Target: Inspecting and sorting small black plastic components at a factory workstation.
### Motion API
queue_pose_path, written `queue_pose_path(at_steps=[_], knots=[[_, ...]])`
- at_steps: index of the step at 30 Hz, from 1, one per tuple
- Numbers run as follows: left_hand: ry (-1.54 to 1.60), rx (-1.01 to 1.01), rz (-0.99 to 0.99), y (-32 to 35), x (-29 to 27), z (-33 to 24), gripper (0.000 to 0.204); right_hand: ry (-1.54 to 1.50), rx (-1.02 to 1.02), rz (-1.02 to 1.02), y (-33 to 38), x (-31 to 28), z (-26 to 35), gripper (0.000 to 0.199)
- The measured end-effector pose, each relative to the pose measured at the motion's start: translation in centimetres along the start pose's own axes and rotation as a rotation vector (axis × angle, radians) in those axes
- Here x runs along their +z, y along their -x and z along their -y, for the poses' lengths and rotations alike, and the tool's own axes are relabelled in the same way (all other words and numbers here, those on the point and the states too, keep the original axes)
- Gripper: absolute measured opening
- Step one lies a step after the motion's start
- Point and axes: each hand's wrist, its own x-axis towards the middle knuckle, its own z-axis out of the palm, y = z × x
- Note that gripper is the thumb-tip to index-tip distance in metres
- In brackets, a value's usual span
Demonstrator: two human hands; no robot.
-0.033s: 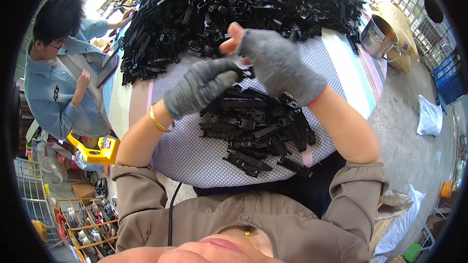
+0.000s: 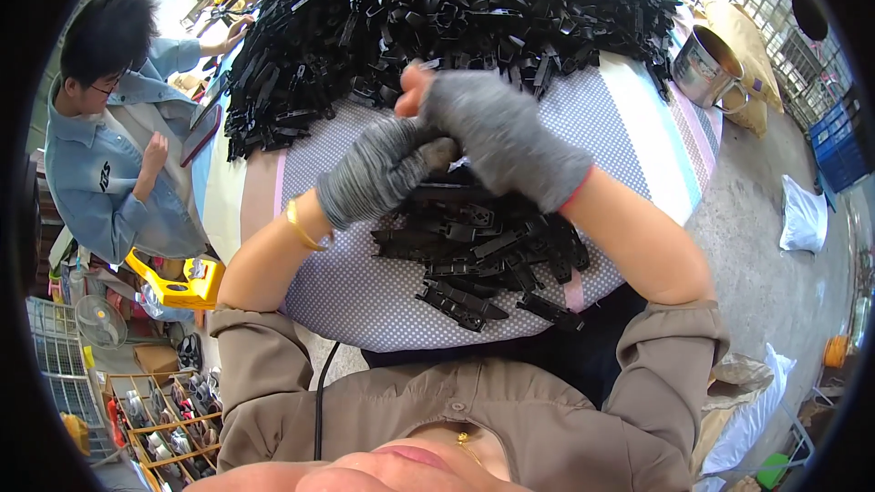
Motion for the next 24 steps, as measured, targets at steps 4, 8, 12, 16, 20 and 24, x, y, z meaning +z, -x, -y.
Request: queue_pose_path(at_steps=[4, 8, 12, 16, 20, 24], knots=[[-0.142, 0.195, -0.142, 1.0, 1.2, 0.7, 0.029, -0.461, 0.642, 0.032, -0.6, 0.0, 3.9, 0.062], [-0.088, 0.178, -0.110, -0.1, 0.1, 0.2, 0.029, -0.440, 0.300, -0.059, -1.4, -1.6, 1.6, 0.069], [-0.451, 0.213, 0.065, 0.6, 0.7, -1.1, 0.024, 0.324, 0.374, -0.318, -0.6, -6.7, -6.7, 0.039], [-0.212, 0.335, 0.102, 0.9, -0.4, -0.7, 0.034, 0.702, 0.450, -0.168, -0.4, -6.7, -7.9, 0.024], [-0.427, -0.022, -0.196, -0.1, -4.0, 2.1, 0.021, 0.851, 0.556, 0.104, -0.4, -5.8, -7.7, 0.030], [-1.121, -0.435, -0.428, 1.0, -10.1, 5.6, 0.032, 0.830, 0.583, 0.120, -0.5, -5.8, -7.7, 0.030]])
